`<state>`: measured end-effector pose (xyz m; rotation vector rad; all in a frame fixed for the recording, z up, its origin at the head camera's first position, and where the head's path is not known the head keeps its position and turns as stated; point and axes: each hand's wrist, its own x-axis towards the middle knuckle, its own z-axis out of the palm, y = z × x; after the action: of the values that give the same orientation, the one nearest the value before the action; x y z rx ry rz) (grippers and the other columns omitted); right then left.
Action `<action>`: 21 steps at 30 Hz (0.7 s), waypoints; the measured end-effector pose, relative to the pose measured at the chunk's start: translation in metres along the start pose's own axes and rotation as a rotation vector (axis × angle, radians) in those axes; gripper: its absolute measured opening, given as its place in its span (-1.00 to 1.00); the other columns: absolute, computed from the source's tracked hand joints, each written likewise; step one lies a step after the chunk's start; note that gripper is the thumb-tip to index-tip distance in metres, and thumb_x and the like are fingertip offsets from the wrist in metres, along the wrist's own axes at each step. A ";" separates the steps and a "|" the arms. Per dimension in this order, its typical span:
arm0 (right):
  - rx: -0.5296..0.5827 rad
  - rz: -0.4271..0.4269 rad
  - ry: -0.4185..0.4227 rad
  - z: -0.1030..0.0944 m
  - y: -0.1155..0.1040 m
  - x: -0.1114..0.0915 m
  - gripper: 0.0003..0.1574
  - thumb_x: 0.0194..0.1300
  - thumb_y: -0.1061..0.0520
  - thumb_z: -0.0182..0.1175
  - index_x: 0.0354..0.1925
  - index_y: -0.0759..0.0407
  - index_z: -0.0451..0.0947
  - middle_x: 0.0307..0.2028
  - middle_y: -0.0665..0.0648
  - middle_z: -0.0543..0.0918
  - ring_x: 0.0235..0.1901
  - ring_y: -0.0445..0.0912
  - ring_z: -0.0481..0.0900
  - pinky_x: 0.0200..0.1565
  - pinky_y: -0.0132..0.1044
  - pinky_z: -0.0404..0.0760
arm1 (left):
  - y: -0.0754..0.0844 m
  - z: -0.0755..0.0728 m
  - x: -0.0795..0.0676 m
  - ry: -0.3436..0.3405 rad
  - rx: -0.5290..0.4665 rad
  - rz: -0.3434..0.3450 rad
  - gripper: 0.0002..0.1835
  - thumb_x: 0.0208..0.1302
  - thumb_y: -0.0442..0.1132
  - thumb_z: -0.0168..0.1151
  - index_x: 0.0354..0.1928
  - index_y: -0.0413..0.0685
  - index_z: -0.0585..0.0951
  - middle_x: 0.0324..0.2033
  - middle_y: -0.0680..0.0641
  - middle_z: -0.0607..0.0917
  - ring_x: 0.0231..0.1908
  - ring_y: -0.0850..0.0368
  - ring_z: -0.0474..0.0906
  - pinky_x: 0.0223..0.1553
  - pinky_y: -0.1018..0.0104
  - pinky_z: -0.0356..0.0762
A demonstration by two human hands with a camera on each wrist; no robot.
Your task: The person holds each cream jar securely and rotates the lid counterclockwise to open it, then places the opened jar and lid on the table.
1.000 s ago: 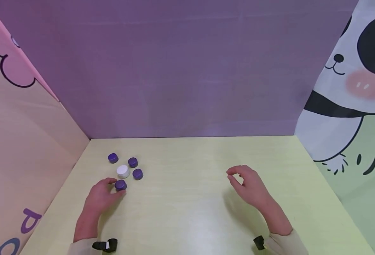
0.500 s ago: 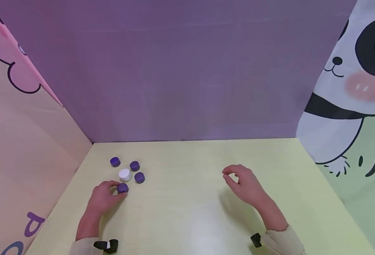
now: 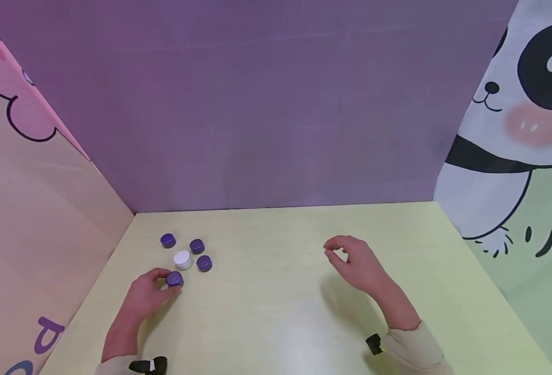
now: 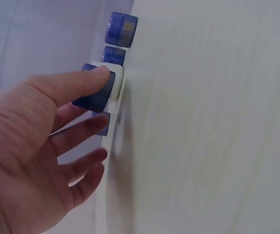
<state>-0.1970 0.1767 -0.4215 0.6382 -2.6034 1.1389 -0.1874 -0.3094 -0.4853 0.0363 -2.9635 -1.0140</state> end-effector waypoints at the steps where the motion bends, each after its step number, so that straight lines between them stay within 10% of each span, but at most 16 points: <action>1: -0.001 -0.005 0.000 -0.001 0.000 0.002 -0.85 0.31 0.21 0.25 -0.14 0.07 0.64 -0.25 -0.11 0.65 -0.22 -0.16 0.57 -0.25 -0.16 0.56 | 0.001 0.000 -0.001 0.002 -0.021 0.007 -0.49 0.14 -0.10 0.43 0.01 -0.31 0.55 -0.04 -0.33 0.62 0.08 -0.37 0.44 0.07 -0.21 0.36; 21: 0.005 -0.017 -0.043 -0.004 -0.006 0.013 -0.90 0.32 0.20 0.22 -0.20 0.04 0.64 -0.33 -0.15 0.66 -0.24 -0.19 0.59 -0.23 -0.15 0.56 | 0.048 -0.004 0.000 0.004 -0.159 0.204 -0.58 0.13 -0.22 0.46 0.01 -0.19 0.58 -0.14 -0.09 0.67 -0.08 -0.06 0.57 -0.02 -0.08 0.46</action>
<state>-0.2048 0.1721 -0.4100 0.6924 -2.6261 1.1396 -0.1883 -0.2741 -0.4526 -0.2590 -2.7989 -1.2114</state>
